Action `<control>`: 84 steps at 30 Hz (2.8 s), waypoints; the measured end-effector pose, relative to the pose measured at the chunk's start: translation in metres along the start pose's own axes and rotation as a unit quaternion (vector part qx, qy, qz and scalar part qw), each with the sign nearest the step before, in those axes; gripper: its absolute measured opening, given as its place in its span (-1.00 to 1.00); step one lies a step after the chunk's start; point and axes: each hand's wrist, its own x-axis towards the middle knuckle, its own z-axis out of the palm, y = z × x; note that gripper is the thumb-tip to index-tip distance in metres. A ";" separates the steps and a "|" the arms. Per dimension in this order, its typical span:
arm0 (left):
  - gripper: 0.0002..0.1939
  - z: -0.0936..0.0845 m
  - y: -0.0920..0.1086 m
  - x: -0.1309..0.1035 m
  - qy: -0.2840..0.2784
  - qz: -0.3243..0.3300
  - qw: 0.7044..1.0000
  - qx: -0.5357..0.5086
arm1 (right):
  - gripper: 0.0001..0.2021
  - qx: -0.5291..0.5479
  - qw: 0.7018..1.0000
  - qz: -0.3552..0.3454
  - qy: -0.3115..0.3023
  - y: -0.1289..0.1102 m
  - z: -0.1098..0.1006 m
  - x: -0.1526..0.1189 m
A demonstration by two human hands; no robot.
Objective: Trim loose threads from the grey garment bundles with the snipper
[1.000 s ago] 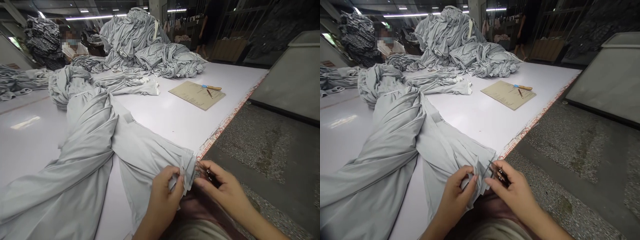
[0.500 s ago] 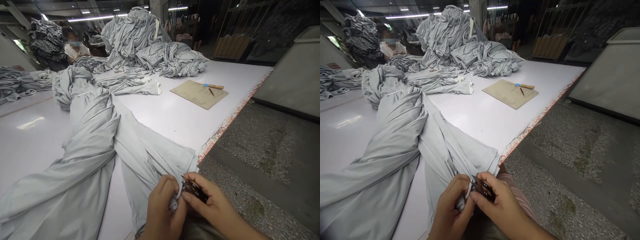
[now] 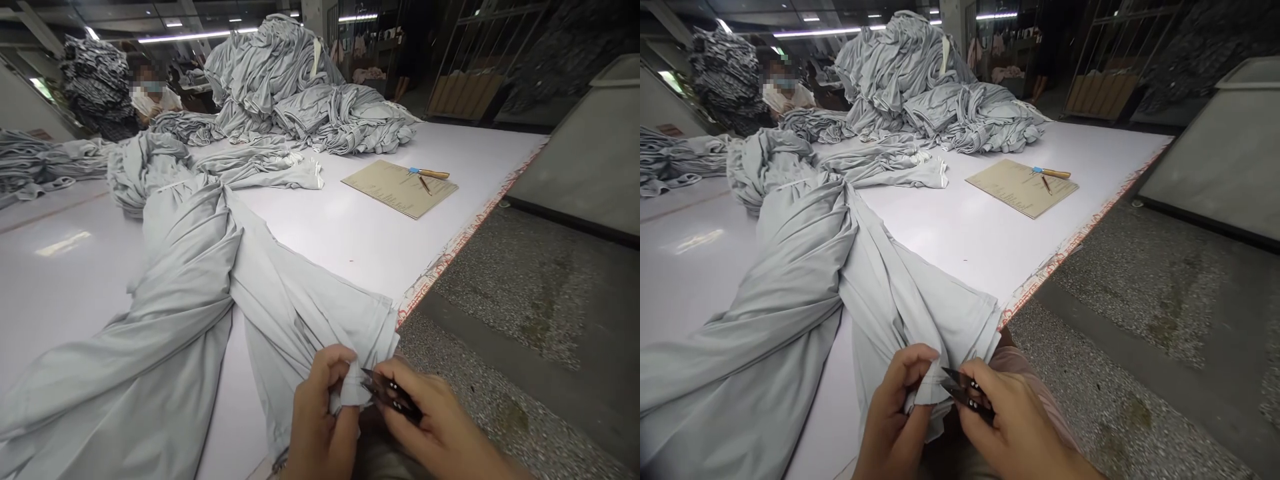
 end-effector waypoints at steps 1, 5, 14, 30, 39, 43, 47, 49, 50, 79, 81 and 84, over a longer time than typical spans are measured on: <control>-0.80 -0.001 0.001 0.000 -0.003 -0.006 1.000 -0.014 | -0.89 -0.003 1.000 0.010 -0.006 0.000 -0.001 -0.001; -0.82 -0.003 0.000 -0.001 0.012 -0.021 0.998 -0.050 | -0.83 -0.013 1.000 -0.007 0.014 -0.002 -0.006 -0.005; -0.76 -0.001 -0.010 -0.003 0.015 0.021 0.999 -0.035 | -0.69 -0.015 0.996 -0.077 0.033 -0.010 -0.005 -0.003; -0.87 -0.004 -0.012 -0.004 0.024 0.008 1.000 -0.006 | -0.73 0.021 0.999 0.025 0.029 -0.016 -0.005 -0.005; -0.92 -0.005 -0.008 -0.004 0.025 -0.010 1.000 -0.004 | -0.72 0.035 0.999 0.003 -0.027 -0.009 -0.004 0.001; -0.89 -0.004 -0.007 -0.005 0.043 -0.013 0.999 -0.010 | -0.72 0.028 0.999 -0.012 -0.010 -0.009 -0.003 -0.001; -0.91 -0.003 -0.006 -0.005 0.063 -0.034 0.997 -0.016 | -0.69 0.027 0.999 0.013 0.013 -0.013 -0.002 -0.004; -0.88 -0.005 -0.006 -0.006 0.061 -0.046 0.997 -0.016 | -0.68 0.028 0.999 0.022 0.016 -0.014 -0.003 -0.005; -0.86 -0.005 -0.006 -0.006 0.058 -0.049 0.997 -0.014 | -0.68 0.026 0.999 0.022 0.017 -0.015 -0.003 -0.005; -0.61 -0.029 0.010 0.009 -0.066 -0.120 0.991 0.004 | -0.84 0.100 0.990 0.070 0.072 0.002 -0.010 0.022; -0.57 -0.030 0.008 0.008 -0.040 -0.161 0.985 -0.037 | -0.84 0.056 0.996 0.050 0.045 0.001 -0.013 0.018; -0.57 -0.029 0.005 0.005 -0.021 -0.179 0.982 -0.057 | -0.81 0.006 1.000 0.009 0.025 -0.003 -0.015 0.009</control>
